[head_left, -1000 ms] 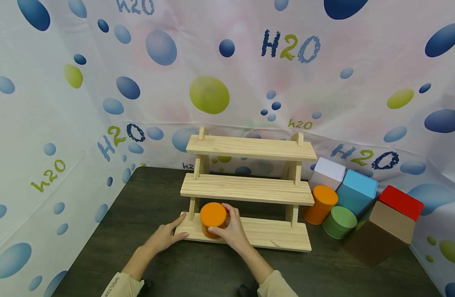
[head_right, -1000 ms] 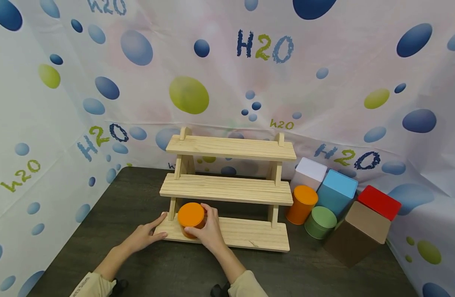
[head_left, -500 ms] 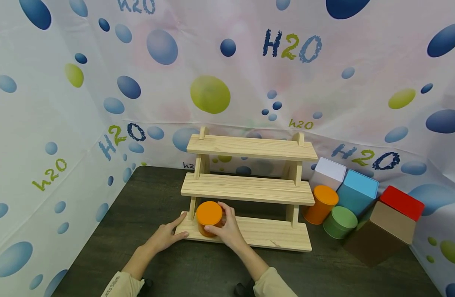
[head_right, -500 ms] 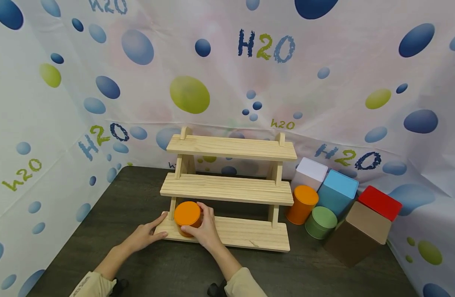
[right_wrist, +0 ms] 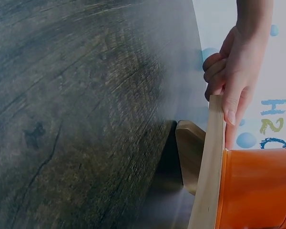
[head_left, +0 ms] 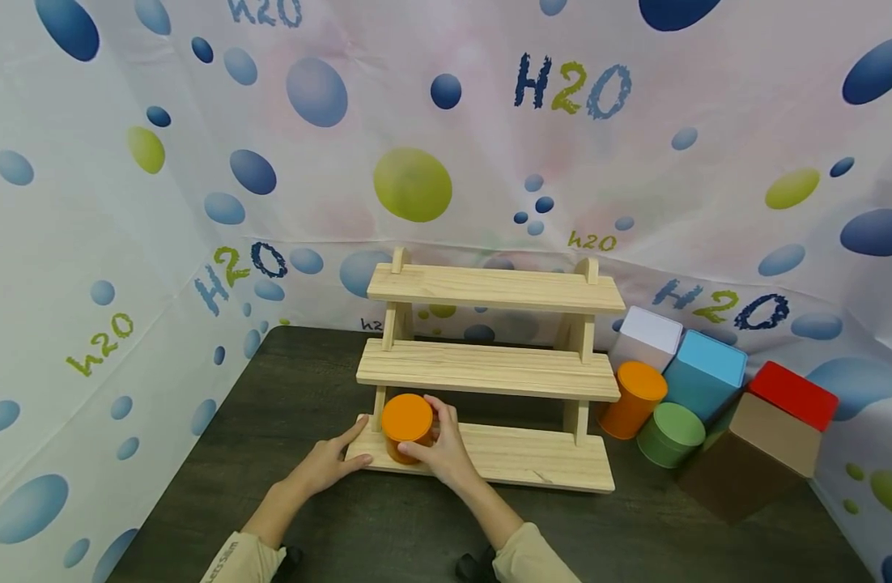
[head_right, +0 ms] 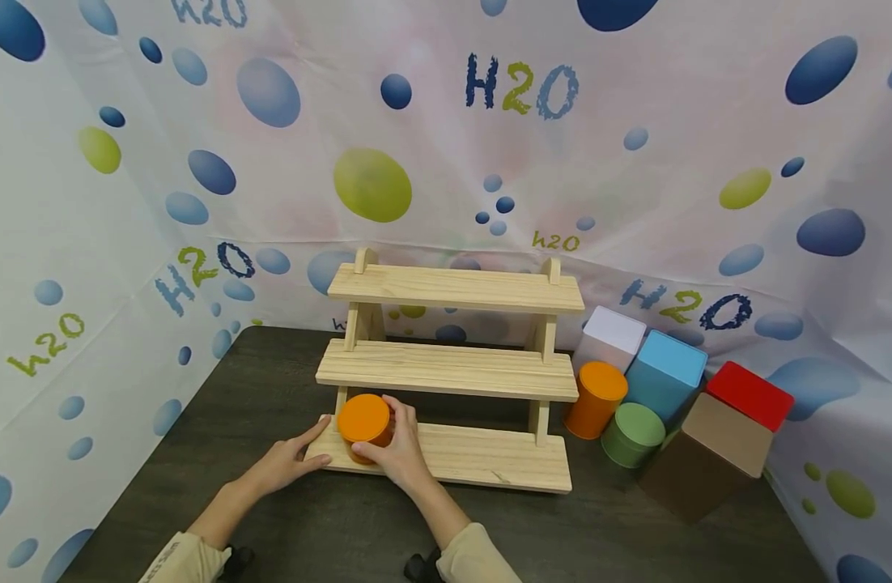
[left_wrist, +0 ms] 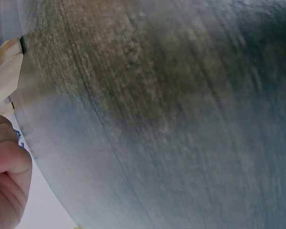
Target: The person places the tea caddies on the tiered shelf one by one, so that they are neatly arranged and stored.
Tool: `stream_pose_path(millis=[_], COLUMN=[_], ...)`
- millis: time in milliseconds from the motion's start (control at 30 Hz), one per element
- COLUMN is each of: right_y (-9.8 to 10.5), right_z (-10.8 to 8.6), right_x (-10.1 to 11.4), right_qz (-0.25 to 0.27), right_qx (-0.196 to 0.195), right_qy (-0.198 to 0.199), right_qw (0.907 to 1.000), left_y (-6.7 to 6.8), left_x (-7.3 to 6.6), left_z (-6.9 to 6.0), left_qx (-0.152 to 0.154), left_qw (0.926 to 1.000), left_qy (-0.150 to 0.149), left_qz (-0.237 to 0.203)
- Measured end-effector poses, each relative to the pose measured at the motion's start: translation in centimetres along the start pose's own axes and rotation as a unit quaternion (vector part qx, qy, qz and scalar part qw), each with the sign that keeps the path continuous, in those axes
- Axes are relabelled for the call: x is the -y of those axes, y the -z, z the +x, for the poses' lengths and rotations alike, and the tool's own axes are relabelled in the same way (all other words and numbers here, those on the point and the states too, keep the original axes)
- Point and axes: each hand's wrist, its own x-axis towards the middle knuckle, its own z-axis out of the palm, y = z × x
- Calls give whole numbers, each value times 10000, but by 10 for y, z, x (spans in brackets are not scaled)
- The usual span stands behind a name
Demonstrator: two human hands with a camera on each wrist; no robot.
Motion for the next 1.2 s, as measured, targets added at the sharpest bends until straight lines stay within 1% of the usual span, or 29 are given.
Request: stream_pose_path(millis=[233,300,533,733,867,1000,1200], right_y=[-1,-1,-1,2,9,21,43], right_z=[0,-1,-3,-5,-8,-12,-20], right_x=[3,4,1,0,-1,-2,-3], right_qz=[15,-50,-55,-84,-57,52,155], right_qx=[-8,-32,-74,-84,-141,-250,-448], right_qy=[-37,-44,91,73,-65,-192,-104], right_qw=[10000,10000,9999,9999,9999,9995,9988], left_y=[0,0,-2,-1,-2,-2,-3], left_x=[-2,-2,-1,0,0,0,1], left_z=[0,0,1,1,0,0,1], left_qx=[35,38,-3,-40,-40,-16,-50], left_qw=[10000,10000,9999,10000,10000,10000,10000], left_qy=[47,54,101,47,5,-1,-2], left_qz=[-47,-65,-45,-58,-18,16,61])
